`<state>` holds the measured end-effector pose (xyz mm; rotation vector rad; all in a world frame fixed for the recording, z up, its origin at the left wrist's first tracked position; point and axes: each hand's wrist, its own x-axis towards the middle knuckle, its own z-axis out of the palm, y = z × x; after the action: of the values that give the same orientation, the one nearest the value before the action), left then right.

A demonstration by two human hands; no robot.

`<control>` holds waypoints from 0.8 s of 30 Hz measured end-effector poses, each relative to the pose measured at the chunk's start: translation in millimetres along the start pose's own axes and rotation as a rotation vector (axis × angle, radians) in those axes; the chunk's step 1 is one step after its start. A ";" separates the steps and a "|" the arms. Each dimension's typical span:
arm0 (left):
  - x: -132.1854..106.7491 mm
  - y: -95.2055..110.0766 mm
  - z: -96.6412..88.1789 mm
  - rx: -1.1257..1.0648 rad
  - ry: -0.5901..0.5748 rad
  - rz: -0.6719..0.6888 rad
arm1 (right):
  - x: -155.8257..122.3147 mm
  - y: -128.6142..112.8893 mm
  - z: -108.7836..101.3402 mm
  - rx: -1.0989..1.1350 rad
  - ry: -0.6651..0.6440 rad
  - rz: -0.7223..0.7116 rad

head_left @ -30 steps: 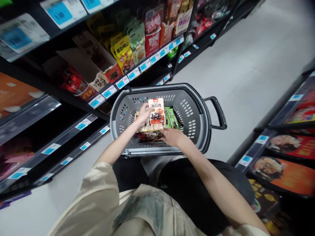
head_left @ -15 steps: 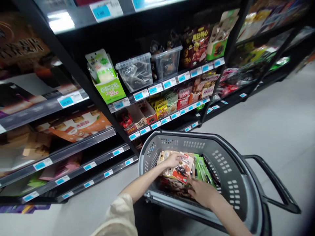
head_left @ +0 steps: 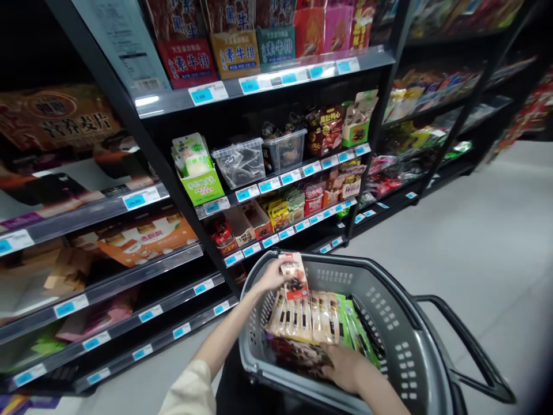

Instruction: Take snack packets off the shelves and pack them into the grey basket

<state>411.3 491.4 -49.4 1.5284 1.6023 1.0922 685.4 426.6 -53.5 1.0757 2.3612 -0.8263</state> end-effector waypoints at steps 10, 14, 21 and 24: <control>27.9 53.3 -123.6 -0.026 0.720 0.151 | -3.2 -9.6 -16.1 -0.071 -0.044 0.029; 45.0 68.1 -148.5 0.190 0.844 0.230 | -8.1 -13.3 -17.7 -0.055 -0.056 0.047; 77.6 79.2 -158.6 0.426 0.862 0.157 | -13.5 -17.4 -17.9 -0.060 -0.060 0.069; 93.6 73.2 -156.1 0.471 0.760 0.127 | -13.8 -18.3 -16.8 -0.053 -0.046 0.061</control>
<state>295.0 562.2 91.8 1.6147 2.4347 1.5679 677.6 420.8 -26.8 1.0895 2.2881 -0.7545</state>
